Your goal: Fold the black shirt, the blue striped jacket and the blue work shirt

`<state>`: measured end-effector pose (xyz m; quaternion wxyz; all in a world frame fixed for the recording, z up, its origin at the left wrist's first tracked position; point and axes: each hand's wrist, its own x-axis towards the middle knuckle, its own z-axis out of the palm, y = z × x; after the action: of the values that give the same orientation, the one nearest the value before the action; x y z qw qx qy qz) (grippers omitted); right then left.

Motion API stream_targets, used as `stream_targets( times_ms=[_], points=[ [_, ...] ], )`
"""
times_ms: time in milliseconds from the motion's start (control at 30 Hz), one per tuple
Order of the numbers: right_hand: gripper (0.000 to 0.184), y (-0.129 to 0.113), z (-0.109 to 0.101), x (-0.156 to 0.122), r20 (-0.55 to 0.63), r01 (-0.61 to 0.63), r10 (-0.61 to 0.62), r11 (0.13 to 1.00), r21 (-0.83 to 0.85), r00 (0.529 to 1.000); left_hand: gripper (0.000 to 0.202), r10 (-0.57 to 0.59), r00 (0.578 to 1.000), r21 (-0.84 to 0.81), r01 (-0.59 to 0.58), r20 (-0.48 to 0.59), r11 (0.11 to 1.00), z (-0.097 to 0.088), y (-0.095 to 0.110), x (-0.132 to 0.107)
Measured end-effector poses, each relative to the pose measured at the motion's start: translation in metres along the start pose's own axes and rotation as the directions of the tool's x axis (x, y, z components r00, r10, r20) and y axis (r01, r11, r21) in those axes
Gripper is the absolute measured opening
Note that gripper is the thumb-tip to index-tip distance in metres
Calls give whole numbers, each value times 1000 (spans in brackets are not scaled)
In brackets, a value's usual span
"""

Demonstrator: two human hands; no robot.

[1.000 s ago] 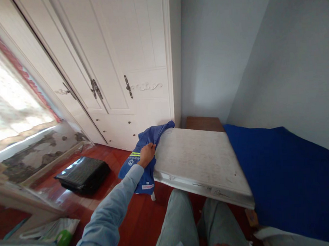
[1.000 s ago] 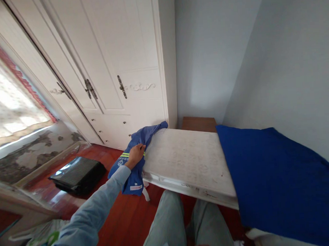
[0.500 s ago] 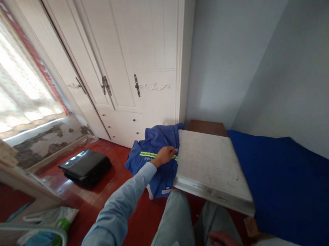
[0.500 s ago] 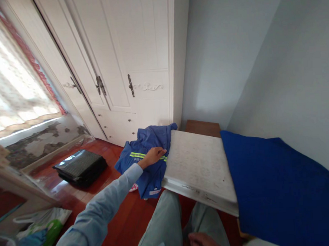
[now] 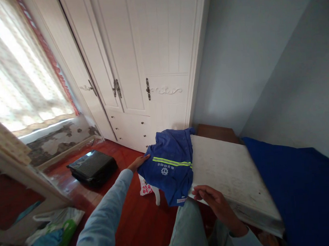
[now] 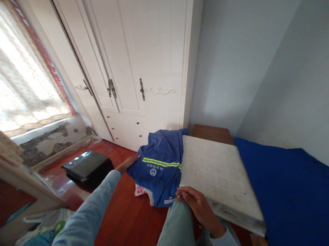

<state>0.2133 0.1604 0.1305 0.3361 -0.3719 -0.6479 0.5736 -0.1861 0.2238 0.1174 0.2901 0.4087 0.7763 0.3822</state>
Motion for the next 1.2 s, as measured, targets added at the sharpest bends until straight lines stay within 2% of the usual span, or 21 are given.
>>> stream_targets(
  times_ms=[100,200,300,400,467,500,567,600,633,667,700,767,867,967,1033,1100,1133,1200],
  points=[
    [59,-3,13,11,75,-15,14,1000,16,997,41,-10,1000,-14,10,-9,1000,6,-10,-6],
    [58,-4,17,14,106,-8,9,1000,-3,994,40,34,990,21,-31,-138,999,1,1,-3],
    [54,0,14,16,96,5,-4,1000,-10,995,40,136,961,56,-126,-241,990,-9,33,-2],
    [54,7,11,24,17,52,-52,999,-1,999,38,321,914,57,-317,-249,947,-2,78,-21],
    [66,8,11,36,-80,122,-123,992,-9,989,38,609,769,49,-612,-193,789,16,109,-46],
    [78,7,11,44,-126,156,-158,987,-27,979,38,707,695,35,-709,-131,704,28,123,-60],
    [104,2,9,64,-171,187,-199,979,-86,965,38,828,555,-29,-829,78,559,52,146,-88],
    [114,-2,8,75,-173,191,-211,974,-125,962,39,846,479,-61,-861,235,504,64,156,-99],
    [122,-6,5,87,-166,198,-226,965,-170,960,40,824,442,-55,-870,354,490,74,163,-109],
    [126,-10,3,98,-159,214,-251,953,-216,955,40,789,441,-33,-865,429,501,81,168,-115],
    [129,-14,-1,109,-157,241,-289,933,-267,944,40,754,463,-9,-850,466,527,86,171,-120],
    [127,-22,-8,124,-135,271,-335,897,-350,932,38,706,567,22,-786,424,618,88,170,-121],
    [110,-33,-15,136,-67,251,-319,845,-472,945,38,690,694,-23,-702,206,712,78,146,-106],
    [92,-44,-15,143,6,263,-327,749,-609,945,36,652,753,-8,-655,-91,755,62,99,-80],
    [96,-50,-11,148,100,289,-310,660,-694,946,33,540,822,106,-530,-180,842,54,62,-63],
    [113,-55,-5,155,227,295,-191,540,-788,955,35,510,853,256,-472,-106,843,50,27,-52],
    [121,-56,-2,159,288,300,-98,465,-833,953,36,524,851,306,-487,-46,818,49,13,-49],
    [125,-56,5,166,378,338,80,308,-889,922,39,585,808,361,-568,72,740,48,-7,-47]
  ],
)
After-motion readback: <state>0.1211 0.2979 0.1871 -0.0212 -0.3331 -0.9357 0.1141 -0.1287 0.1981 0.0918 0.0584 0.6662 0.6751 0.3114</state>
